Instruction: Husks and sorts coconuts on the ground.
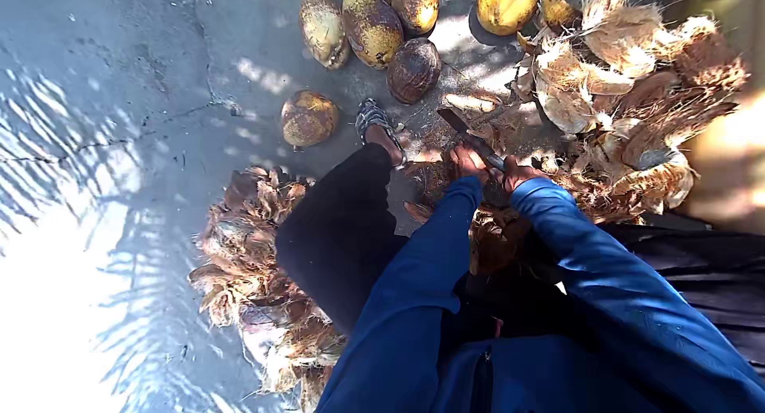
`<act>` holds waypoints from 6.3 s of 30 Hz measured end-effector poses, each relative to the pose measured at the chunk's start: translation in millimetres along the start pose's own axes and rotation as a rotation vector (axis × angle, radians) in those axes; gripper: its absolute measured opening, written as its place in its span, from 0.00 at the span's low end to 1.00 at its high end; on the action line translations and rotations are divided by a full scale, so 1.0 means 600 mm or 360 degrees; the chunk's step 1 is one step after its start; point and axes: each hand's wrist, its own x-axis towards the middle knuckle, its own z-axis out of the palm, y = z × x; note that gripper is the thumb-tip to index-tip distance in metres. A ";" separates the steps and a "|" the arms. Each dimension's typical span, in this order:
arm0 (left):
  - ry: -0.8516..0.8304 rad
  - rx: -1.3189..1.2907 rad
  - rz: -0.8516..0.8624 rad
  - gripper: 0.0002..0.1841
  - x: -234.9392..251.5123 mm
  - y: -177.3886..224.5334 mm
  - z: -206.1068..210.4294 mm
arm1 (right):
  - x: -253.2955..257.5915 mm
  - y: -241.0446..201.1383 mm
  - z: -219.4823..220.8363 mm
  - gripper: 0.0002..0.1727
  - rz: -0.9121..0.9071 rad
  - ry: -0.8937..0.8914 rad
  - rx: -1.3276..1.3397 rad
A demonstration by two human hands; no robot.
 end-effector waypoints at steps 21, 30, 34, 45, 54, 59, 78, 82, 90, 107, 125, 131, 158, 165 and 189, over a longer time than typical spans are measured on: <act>-0.0234 0.0071 0.0038 0.58 0.023 -0.008 -0.032 | 0.018 -0.039 -0.034 0.33 -0.0062 -0.0058 -0.0056; -0.0278 0.0032 0.0140 0.60 0.035 -0.015 -0.040 | -0.062 0.074 0.003 0.32 0.0139 -0.0054 -0.0132; -0.0281 0.0169 0.0111 0.62 0.029 -0.008 -0.042 | 0.037 0.006 -0.026 0.35 0.0106 -0.0011 -0.0037; -0.0345 0.0102 0.0039 0.62 0.038 -0.011 -0.048 | 0.019 0.106 0.027 0.34 -0.0011 0.0212 0.0119; -0.0257 0.0436 0.0096 0.61 -0.007 0.017 -0.022 | -0.073 0.099 -0.020 0.32 0.0030 -0.0082 -0.0182; -0.0175 0.0426 0.0169 0.60 -0.011 0.013 -0.011 | -0.037 0.076 -0.020 0.33 0.0096 -0.0055 -0.0134; -0.0215 -0.0353 -0.0074 0.64 0.013 -0.110 -0.052 | 0.126 0.047 -0.027 0.32 -0.0292 0.0071 0.0062; -0.0284 -0.0535 -0.0201 0.58 0.017 -0.093 -0.054 | 0.019 0.081 0.029 0.33 -0.0297 0.0100 -0.0020; -0.0300 -0.0535 -0.0150 0.59 0.026 -0.100 -0.055 | -0.022 0.073 0.081 0.35 -0.0240 -0.0074 -0.0057; -0.0383 -0.0769 -0.0238 0.56 0.044 -0.132 -0.057 | 0.133 0.049 0.054 0.26 -0.0486 0.0063 0.0572; -0.0302 -0.0253 -0.0037 0.57 0.015 -0.101 -0.069 | 0.164 0.056 0.088 0.31 -0.0293 0.0051 0.0497; 0.0188 -0.0502 0.0231 0.61 -0.019 -0.062 -0.158 | 0.120 0.144 0.051 0.26 -0.0173 -0.0068 0.1573; 0.0137 -0.1385 0.1678 0.62 -0.244 0.136 -0.404 | -0.314 -0.002 -0.287 0.25 -0.1689 -0.0011 0.1881; -0.0718 -0.1967 0.1548 0.45 -0.226 0.161 -0.429 | -0.336 -0.071 -0.361 0.24 -0.1725 0.0268 0.1135; 0.0341 -0.1126 0.0636 0.45 -0.102 0.122 -0.447 | -0.194 -0.192 -0.292 0.12 -0.2249 0.1035 0.0012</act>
